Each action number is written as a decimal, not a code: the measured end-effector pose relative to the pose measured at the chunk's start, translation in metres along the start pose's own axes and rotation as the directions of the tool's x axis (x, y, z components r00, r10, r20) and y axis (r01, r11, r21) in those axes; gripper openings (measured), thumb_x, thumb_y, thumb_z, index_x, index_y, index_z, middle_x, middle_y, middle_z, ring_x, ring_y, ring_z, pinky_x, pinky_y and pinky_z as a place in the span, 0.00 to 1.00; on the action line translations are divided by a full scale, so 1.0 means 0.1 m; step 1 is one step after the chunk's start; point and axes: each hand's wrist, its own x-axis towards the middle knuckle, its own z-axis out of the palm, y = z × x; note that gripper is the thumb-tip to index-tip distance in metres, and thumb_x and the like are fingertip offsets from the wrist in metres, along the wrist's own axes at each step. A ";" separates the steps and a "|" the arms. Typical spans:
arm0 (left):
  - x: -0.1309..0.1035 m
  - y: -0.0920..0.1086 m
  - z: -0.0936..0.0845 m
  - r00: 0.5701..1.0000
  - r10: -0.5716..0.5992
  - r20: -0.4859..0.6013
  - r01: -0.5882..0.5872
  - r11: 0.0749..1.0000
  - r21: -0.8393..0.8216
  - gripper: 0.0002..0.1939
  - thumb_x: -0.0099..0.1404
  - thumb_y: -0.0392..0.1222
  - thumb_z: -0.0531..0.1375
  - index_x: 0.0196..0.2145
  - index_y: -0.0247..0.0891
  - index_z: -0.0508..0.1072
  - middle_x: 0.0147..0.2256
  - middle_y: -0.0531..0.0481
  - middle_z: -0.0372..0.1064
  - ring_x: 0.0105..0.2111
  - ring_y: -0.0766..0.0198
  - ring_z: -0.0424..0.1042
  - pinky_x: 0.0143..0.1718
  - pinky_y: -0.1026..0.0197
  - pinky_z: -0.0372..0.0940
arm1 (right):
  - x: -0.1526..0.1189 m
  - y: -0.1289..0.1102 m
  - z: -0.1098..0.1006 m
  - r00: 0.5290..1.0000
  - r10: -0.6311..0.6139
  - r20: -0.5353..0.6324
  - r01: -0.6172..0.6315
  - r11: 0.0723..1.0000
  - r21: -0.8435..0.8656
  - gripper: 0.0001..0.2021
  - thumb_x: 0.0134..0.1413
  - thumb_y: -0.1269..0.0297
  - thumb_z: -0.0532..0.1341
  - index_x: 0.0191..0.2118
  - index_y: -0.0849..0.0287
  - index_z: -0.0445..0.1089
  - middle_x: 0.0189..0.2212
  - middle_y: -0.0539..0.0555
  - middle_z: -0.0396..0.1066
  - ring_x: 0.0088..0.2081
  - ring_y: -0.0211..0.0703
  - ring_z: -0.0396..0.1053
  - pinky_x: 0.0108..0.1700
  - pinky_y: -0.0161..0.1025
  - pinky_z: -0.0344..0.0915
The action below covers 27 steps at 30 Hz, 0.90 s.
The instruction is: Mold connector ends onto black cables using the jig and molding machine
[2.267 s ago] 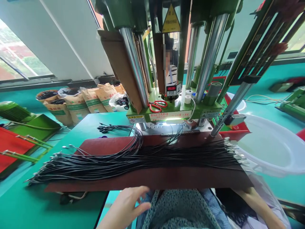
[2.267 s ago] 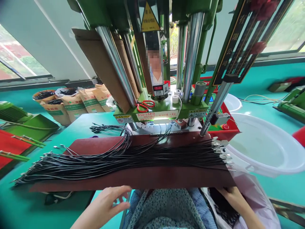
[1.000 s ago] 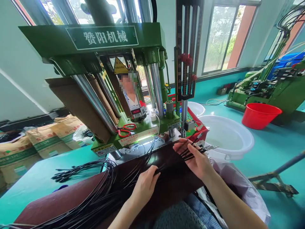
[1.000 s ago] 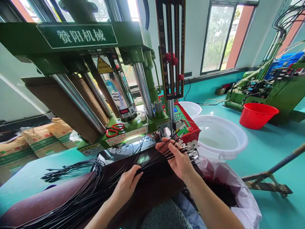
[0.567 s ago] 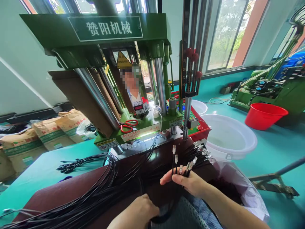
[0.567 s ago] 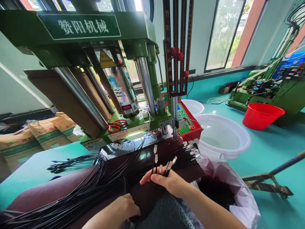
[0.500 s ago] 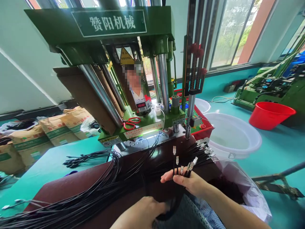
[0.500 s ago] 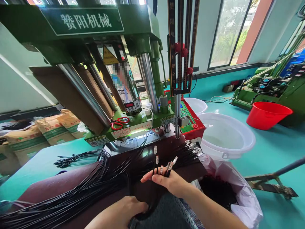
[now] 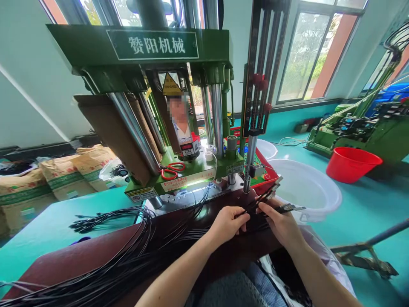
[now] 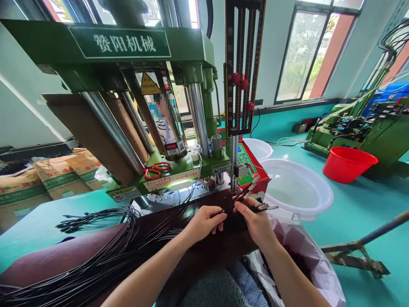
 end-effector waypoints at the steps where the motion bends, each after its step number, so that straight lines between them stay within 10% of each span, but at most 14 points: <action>1: 0.05 0.00 -0.01 1.000 -0.002 0.001 0.002 1.000 0.006 0.18 0.60 0.48 0.51 0.19 0.35 0.63 0.18 0.55 0.62 0.15 0.74 0.57 0.18 0.69 0.51 | 0.03 0.01 -0.02 1.000 -0.008 -0.010 0.008 1.000 0.009 0.07 0.40 0.63 0.67 0.28 0.59 0.73 0.22 0.48 0.69 0.26 0.36 0.64 0.29 0.32 0.61; 16: 0.18 0.01 -0.14 0.997 -0.067 0.048 0.069 0.996 -0.054 0.17 0.60 0.51 0.51 0.33 0.34 0.69 0.24 0.52 0.64 0.21 0.69 0.68 0.17 0.70 0.59 | 0.32 0.13 -0.17 0.947 -0.047 -0.317 0.161 0.925 0.344 0.08 0.38 0.67 0.68 0.24 0.58 0.68 0.17 0.46 0.69 0.22 0.35 0.66 0.28 0.33 0.65; 27: 0.16 0.04 -0.12 0.997 -0.014 -0.070 0.013 1.000 -0.014 0.14 0.62 0.49 0.50 0.30 0.35 0.67 0.20 0.55 0.64 0.14 0.75 0.58 0.15 0.71 0.52 | 0.18 0.24 -0.18 0.999 0.045 0.019 -0.048 0.957 0.287 0.07 0.44 0.63 0.66 0.32 0.56 0.74 0.30 0.51 0.73 0.32 0.40 0.69 0.35 0.38 0.68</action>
